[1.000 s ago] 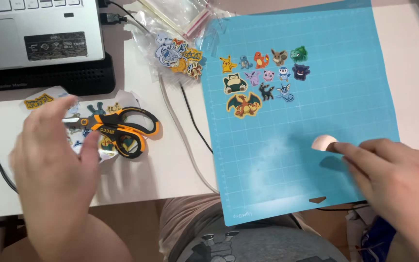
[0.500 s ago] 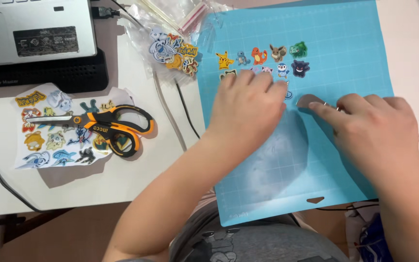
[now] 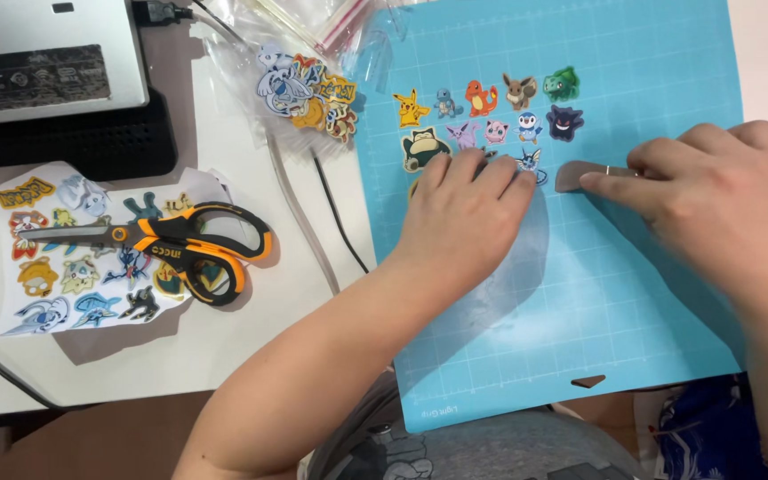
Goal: The person uses a weeding tool to remove excess vinyl around small character stickers on a blue cutting mat. They lift each sticker, peel away the surrounding material, and place the finished pieces into a plastic bag.
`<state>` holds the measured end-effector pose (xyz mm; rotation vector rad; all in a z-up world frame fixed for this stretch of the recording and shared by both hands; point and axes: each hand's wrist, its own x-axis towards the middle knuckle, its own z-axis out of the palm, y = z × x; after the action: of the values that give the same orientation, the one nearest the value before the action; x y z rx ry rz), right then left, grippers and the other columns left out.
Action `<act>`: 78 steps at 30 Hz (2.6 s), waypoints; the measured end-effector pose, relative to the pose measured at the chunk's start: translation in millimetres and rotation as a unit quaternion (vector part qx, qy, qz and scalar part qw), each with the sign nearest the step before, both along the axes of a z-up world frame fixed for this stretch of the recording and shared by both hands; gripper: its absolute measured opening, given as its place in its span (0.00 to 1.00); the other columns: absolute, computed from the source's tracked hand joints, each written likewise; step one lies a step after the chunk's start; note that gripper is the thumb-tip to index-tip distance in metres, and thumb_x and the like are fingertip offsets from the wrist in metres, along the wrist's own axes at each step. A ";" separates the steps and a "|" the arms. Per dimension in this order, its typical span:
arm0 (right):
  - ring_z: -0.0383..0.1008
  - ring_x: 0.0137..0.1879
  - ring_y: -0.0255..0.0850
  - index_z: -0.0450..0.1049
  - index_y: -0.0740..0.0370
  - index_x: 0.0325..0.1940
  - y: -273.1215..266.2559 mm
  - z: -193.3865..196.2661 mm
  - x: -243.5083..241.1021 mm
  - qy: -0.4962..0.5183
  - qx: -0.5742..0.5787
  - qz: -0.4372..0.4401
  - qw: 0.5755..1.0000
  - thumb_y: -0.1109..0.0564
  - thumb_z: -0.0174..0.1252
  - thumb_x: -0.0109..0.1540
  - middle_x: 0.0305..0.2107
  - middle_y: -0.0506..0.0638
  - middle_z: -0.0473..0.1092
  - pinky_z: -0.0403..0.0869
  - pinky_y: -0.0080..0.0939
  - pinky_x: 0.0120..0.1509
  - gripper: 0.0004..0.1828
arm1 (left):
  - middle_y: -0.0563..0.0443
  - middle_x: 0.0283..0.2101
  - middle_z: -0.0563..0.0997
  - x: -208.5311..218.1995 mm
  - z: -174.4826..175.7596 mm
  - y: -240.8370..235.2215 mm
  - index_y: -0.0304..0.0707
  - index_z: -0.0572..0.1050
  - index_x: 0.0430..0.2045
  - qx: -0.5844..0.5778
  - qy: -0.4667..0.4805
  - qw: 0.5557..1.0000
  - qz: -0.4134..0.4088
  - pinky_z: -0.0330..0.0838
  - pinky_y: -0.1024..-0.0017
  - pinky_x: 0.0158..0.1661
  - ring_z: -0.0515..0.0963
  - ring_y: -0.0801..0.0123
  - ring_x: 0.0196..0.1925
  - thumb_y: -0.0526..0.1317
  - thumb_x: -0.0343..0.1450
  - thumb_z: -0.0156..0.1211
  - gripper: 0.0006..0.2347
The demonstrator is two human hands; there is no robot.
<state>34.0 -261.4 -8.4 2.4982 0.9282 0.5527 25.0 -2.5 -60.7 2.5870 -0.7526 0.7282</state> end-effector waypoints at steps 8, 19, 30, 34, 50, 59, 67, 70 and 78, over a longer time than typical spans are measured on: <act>0.69 0.34 0.36 0.79 0.20 0.45 3.7 2.2 11.3 0.009 -0.047 0.002 0.999 0.27 0.63 0.75 0.32 0.29 0.72 0.63 0.38 0.42 0.08 | 0.58 0.33 0.77 3.0 -0.8 -3.3 0.46 0.81 0.35 0.003 0.008 1.000 0.004 0.67 0.61 0.37 0.74 0.57 0.37 0.34 0.68 0.60 0.06; 0.71 0.35 0.36 0.76 0.27 0.37 4.6 -3.6 13.8 0.037 -0.051 0.012 0.998 0.32 0.62 0.81 0.34 0.29 0.74 0.60 0.38 0.41 0.18 | 0.59 0.31 0.75 3.5 -0.5 -5.9 0.47 0.80 0.32 0.002 0.005 1.000 0.016 0.65 0.62 0.35 0.73 0.59 0.35 0.34 0.67 0.60 0.06; 0.80 0.38 0.45 0.80 0.27 0.61 37.3 -0.4 -17.9 0.142 0.039 -0.112 0.983 0.56 0.59 0.65 0.39 0.37 0.79 0.75 0.45 0.40 0.25 | 0.60 0.29 0.79 3.5 1.1 -6.0 0.48 0.77 0.52 -0.005 0.023 0.999 0.037 0.67 0.61 0.35 0.76 0.59 0.35 0.35 0.71 0.59 0.15; 0.78 0.34 0.53 0.77 0.43 0.58 51.0 1.5 -17.0 0.181 0.088 -0.141 0.969 0.52 0.58 0.75 0.31 0.44 0.77 0.72 0.52 0.32 0.08 | 0.61 0.30 0.79 2.7 -2.1 -6.1 0.46 0.73 0.57 0.009 0.039 0.999 0.037 0.66 0.61 0.35 0.76 0.59 0.36 0.35 0.71 0.58 0.18; 0.78 0.34 0.46 0.80 0.35 0.60 57.9 -20.2 -23.8 0.115 0.096 -0.146 0.978 0.60 0.56 0.63 0.33 0.40 0.76 0.75 0.48 0.33 0.25 | 0.61 0.31 0.81 2.6 -0.8 -1.7 0.46 0.74 0.54 -0.006 0.038 0.999 0.031 0.67 0.61 0.37 0.79 0.59 0.35 0.37 0.70 0.58 0.17; 0.76 0.34 0.44 0.85 0.33 0.57 50.3 -39.4 -30.1 0.053 0.125 -0.115 0.984 0.63 0.62 0.60 0.38 0.37 0.77 0.70 0.45 0.33 0.28 | 0.49 0.57 0.75 5.6 -2.4 4.5 0.46 0.75 0.53 -0.084 0.123 0.989 0.017 0.73 0.59 0.44 0.82 0.64 0.52 0.33 0.69 0.55 0.17; 0.78 0.39 0.44 0.86 0.39 0.59 51.2 -36.7 -29.6 0.104 0.195 -0.131 0.966 0.67 0.61 0.62 0.42 0.43 0.78 0.75 0.46 0.34 0.28 | 0.51 0.53 0.75 5.0 -1.8 4.5 0.45 0.74 0.50 -0.083 0.116 0.990 0.019 0.72 0.60 0.41 0.81 0.65 0.49 0.35 0.68 0.55 0.15; 0.75 0.34 0.46 0.87 0.40 0.60 49.9 -32.5 -33.5 0.073 0.189 -0.096 0.975 0.67 0.64 0.63 0.41 0.44 0.78 0.72 0.46 0.31 0.26 | 0.51 0.58 0.76 6.0 0.8 5.0 0.48 0.75 0.53 -0.103 0.146 0.984 0.025 0.71 0.59 0.44 0.83 0.63 0.49 0.32 0.69 0.54 0.18; 0.72 0.35 0.38 0.83 0.31 0.56 65.0 2.0 -52.9 -0.044 0.094 -0.025 0.994 0.63 0.62 0.64 0.39 0.33 0.77 0.65 0.40 0.44 0.25 | 0.62 0.41 0.83 12.6 28.8 17.6 0.56 0.80 0.34 -0.144 0.264 0.954 0.017 0.61 0.49 0.46 0.77 0.54 0.50 0.56 0.68 0.56 0.12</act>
<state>-18.9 -196.5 -6.5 2.6315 0.8129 0.7591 37.7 15.1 -31.9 2.3625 -0.3980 0.1170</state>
